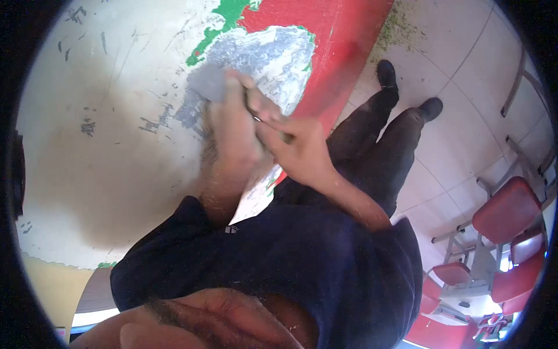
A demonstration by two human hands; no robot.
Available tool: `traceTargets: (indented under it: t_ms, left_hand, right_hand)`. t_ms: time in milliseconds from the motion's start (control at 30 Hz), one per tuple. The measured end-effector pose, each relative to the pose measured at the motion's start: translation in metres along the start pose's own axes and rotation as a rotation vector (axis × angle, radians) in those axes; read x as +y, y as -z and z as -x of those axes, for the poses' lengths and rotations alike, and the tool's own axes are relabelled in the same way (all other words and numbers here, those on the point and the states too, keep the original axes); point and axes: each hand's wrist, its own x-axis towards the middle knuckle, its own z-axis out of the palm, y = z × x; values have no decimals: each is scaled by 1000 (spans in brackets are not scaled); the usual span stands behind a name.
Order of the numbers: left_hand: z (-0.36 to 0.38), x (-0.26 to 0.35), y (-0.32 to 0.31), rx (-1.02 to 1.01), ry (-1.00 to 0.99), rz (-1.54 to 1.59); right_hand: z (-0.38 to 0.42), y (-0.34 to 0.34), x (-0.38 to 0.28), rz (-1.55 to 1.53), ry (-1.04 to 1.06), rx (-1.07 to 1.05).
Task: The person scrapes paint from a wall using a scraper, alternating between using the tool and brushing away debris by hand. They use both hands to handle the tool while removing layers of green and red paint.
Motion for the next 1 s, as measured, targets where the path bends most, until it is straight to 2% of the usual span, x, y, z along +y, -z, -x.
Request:
traceTargets:
  t_ms: [67, 100, 200, 233, 333, 367, 467, 500, 533, 633, 700, 867, 933, 967, 1000]
  left_hand:
    - [3, -14, 2, 20, 61, 17]
    - [-4, -11, -1, 42, 79, 59]
    - [-3, -16, -3, 30, 41, 87]
    - [2, -14, -5, 42, 84, 90]
    - [-8, -14, -3, 24, 86, 73]
    - [-10, -16, -8, 58, 45, 101]
    - [-3, -18, -9, 38, 23, 95]
    - [1, -21, -7, 19, 19, 117]
    - [3, -19, -2, 35, 8, 82]
    - [-9, -6, -14, 6, -110, 77]
    - [-6, 2, -16, 6, -90, 52]
    - [1, -22, 2, 26, 31, 42]
    - [-2, -9, 0, 33, 14, 60]
    - [-3, -13, 0, 48, -9, 94]
    - [-6, -17, -3, 48, -29, 125]
  right_hand:
    - [8, 1, 8, -50, -125, 15]
    - [1, 7, 3, 22, -146, -28]
    - [0, 5, 7, -154, -69, 23]
    - [5, 9, -10, -137, -167, -6]
    - [-6, 11, 0, 30, -96, -22]
    - [-13, 14, 7, -22, -131, -39]
    - [-3, 10, 6, -177, -50, 23]
    - [2, 17, 8, -80, -90, -48]
    - [0, 20, 6, -116, -78, -109]
    - [-19, 10, -2, -71, -20, -64]
    - [-26, 5, -14, -92, 52, -17]
    - [3, 10, 11, -138, -95, -43]
    - [-11, 10, -2, -153, -78, -35]
    - [-8, 8, 14, -133, -86, -20]
    - [-5, 5, 10, -156, -14, -12]
